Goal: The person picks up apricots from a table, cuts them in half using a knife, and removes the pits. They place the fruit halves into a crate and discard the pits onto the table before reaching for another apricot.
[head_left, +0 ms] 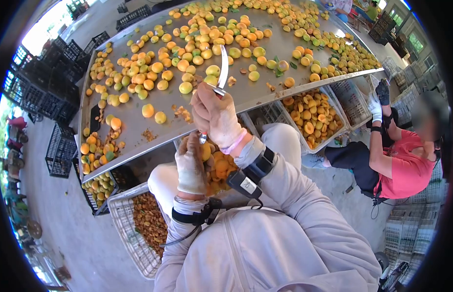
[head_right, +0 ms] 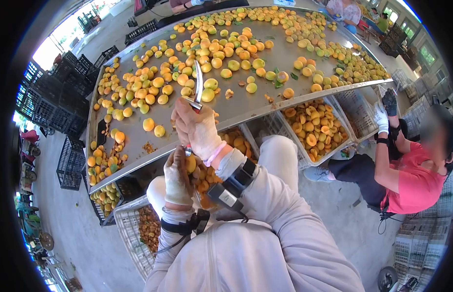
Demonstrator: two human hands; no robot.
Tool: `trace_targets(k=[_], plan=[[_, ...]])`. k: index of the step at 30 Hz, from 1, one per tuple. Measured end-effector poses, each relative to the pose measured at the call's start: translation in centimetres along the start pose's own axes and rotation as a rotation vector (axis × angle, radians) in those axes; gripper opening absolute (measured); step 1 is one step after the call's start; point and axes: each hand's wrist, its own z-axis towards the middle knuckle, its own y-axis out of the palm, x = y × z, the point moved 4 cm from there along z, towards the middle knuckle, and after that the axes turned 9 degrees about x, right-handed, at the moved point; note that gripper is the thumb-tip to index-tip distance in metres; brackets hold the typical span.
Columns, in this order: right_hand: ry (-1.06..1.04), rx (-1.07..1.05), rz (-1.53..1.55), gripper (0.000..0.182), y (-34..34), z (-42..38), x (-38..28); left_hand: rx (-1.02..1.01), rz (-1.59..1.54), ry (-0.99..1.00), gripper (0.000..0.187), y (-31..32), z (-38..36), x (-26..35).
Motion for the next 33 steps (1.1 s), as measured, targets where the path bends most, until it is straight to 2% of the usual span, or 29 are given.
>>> trace_targets(k=[1,2,4,6,7,10,13,16,17,20,21,24,27,29,30,31,33], plan=[[0.005,-0.009,0.018,0.022,0.0,0.2,0.2,-0.012,0.054,0.005,0.024,0.0,0.0,0.0],[-0.176,0.060,-0.228,0.022,0.2,0.0,0.6,0.045,0.034,0.005,0.026,-0.2,0.0,-0.2],[-0.478,0.327,-0.794,0.024,1.1,-0.7,1.3,0.156,-0.004,0.001,0.030,-0.4,0.5,-1.2],[-0.705,0.171,-1.278,0.027,2.2,-1.5,2.4,0.129,-0.075,0.339,0.030,-1.4,3.3,-3.5],[-0.816,0.095,-1.343,0.027,2.7,-1.7,2.7,0.084,-0.059,0.468,0.027,-2.0,5.1,-4.7],[-0.806,0.081,-1.418,0.020,3.1,-1.7,2.8,-0.103,0.077,0.774,0.030,-2.7,9.1,-5.9],[-0.888,-0.032,-1.476,0.017,3.6,-2.0,3.4,-0.004,0.060,0.474,0.024,-2.0,5.8,-3.1],[-0.734,0.456,-1.091,0.012,1.4,-1.1,1.3,0.086,0.042,0.151,0.027,-0.6,1.0,-0.7],[-0.653,0.486,-0.905,0.016,0.9,-1.1,1.2,0.037,0.009,0.050,0.025,-0.7,1.1,-0.8],[-0.420,0.522,-0.356,0.027,0.8,-0.7,0.4,0.051,-0.110,0.009,0.021,0.4,-0.1,0.2],[-0.415,0.520,-0.335,0.035,0.6,-0.6,0.2,-0.062,-0.143,0.049,0.021,0.4,0.4,0.2],[-0.398,0.514,-0.306,0.033,0.4,-0.6,0.6,-0.186,-0.131,0.046,0.020,0.1,0.2,0.0],[-0.339,0.468,-0.247,0.033,-0.5,-0.5,1.0,-0.169,-0.189,-0.101,0.021,-0.1,0.3,0.0],[-0.307,0.430,-0.253,0.032,-0.6,-0.5,1.4,-0.270,0.013,0.095,0.021,-0.3,0.4,0.7],[-0.297,0.408,-0.257,0.031,-0.4,-0.5,1.4,-0.290,0.025,0.094,0.022,-0.3,0.4,0.8],[-0.338,0.405,-0.375,0.031,0.2,-0.5,1.3,-0.310,0.037,0.094,0.024,-0.3,0.4,0.8],[-0.434,0.353,-0.642,0.032,1.7,-0.5,2.0,-0.272,-0.120,-0.114,0.032,-0.5,0.3,0.0]])
